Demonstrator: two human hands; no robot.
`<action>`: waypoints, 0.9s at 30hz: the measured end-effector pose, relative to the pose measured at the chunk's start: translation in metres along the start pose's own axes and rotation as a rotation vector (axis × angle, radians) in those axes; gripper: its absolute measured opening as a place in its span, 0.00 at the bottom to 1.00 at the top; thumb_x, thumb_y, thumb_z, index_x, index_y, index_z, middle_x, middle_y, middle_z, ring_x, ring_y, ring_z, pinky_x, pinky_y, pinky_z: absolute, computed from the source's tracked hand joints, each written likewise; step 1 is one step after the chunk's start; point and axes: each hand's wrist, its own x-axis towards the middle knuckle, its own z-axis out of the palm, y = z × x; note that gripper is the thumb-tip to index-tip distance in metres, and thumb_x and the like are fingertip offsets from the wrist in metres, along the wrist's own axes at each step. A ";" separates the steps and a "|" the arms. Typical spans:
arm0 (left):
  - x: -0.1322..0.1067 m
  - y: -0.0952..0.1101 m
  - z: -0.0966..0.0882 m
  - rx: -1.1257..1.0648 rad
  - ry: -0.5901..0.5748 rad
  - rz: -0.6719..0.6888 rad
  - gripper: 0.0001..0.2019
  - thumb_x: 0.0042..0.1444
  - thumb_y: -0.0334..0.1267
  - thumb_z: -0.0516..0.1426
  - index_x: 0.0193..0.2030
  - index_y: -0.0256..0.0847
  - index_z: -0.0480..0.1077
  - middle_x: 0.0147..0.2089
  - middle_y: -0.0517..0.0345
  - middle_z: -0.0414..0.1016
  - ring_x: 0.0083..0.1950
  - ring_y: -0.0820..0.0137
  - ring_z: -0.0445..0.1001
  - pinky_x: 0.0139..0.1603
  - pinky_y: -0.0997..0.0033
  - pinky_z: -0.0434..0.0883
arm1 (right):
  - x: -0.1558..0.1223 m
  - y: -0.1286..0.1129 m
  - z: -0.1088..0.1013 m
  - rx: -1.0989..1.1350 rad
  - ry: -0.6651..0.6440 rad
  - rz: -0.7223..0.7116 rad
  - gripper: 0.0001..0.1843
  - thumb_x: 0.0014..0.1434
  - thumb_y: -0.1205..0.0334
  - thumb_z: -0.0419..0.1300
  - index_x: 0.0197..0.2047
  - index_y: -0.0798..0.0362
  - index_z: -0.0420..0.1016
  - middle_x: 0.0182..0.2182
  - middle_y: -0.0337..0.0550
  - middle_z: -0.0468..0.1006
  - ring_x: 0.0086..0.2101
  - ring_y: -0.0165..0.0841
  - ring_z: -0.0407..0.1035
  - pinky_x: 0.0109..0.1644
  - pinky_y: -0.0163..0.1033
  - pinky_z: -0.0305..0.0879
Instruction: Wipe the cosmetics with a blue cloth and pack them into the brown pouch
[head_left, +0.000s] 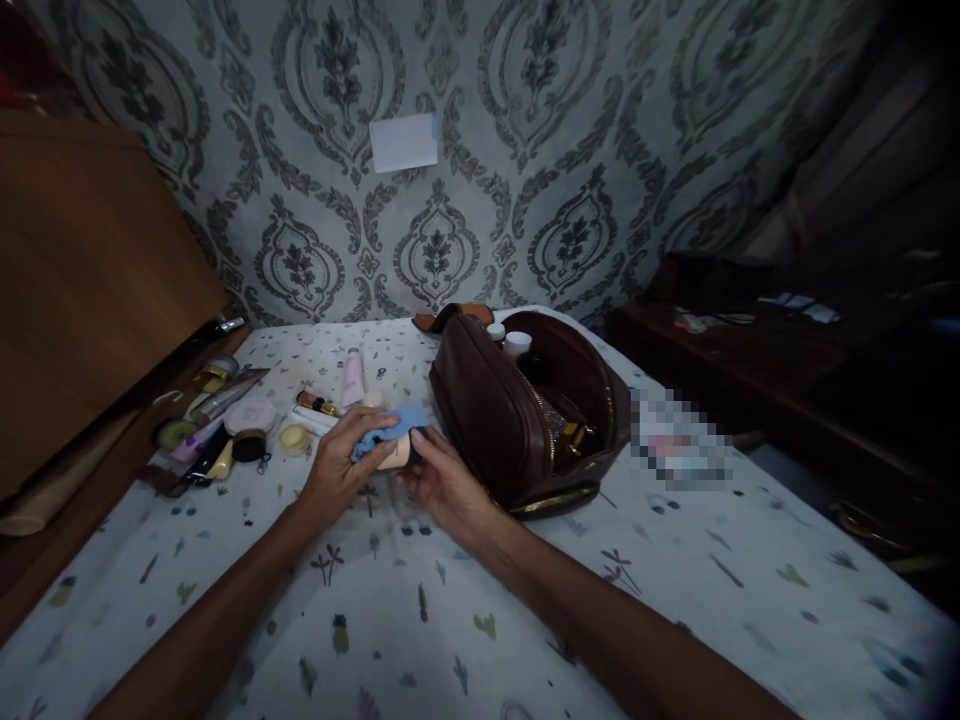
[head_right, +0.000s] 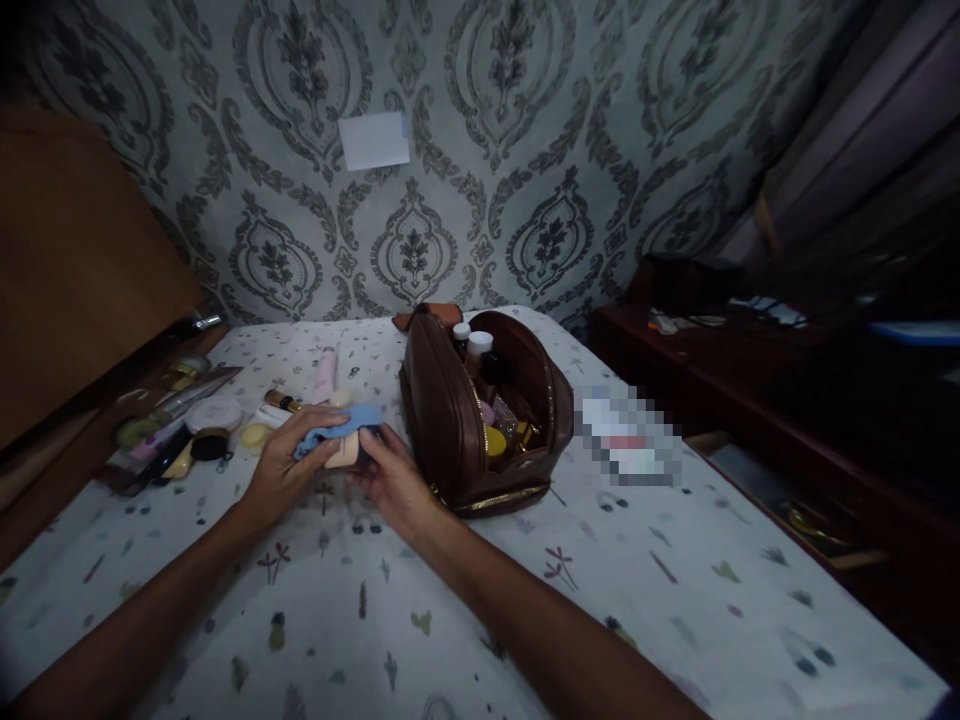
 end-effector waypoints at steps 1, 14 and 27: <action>0.000 0.001 0.001 0.020 0.047 0.013 0.10 0.64 0.43 0.58 0.47 0.42 0.76 0.49 0.52 0.77 0.52 0.63 0.75 0.55 0.62 0.71 | 0.000 0.001 0.000 0.015 0.010 -0.004 0.24 0.42 0.55 0.77 0.39 0.50 0.74 0.35 0.35 0.80 0.32 0.29 0.73 0.32 0.33 0.70; -0.005 -0.001 -0.004 0.185 -0.182 0.099 0.23 0.65 0.46 0.55 0.65 0.46 0.66 0.63 0.46 0.68 0.64 0.57 0.68 0.62 0.56 0.68 | 0.002 0.007 -0.006 -0.078 -0.040 0.214 0.29 0.48 0.34 0.67 0.37 0.52 0.71 0.23 0.35 0.77 0.19 0.26 0.67 0.20 0.29 0.59; -0.003 -0.002 0.002 -0.133 -0.112 -0.281 0.20 0.66 0.53 0.49 0.54 0.42 0.70 0.48 0.53 0.77 0.49 0.62 0.74 0.49 0.65 0.71 | -0.008 0.009 -0.005 -0.722 -0.019 -0.406 0.28 0.52 0.50 0.70 0.50 0.47 0.63 0.38 0.37 0.73 0.39 0.32 0.69 0.42 0.36 0.65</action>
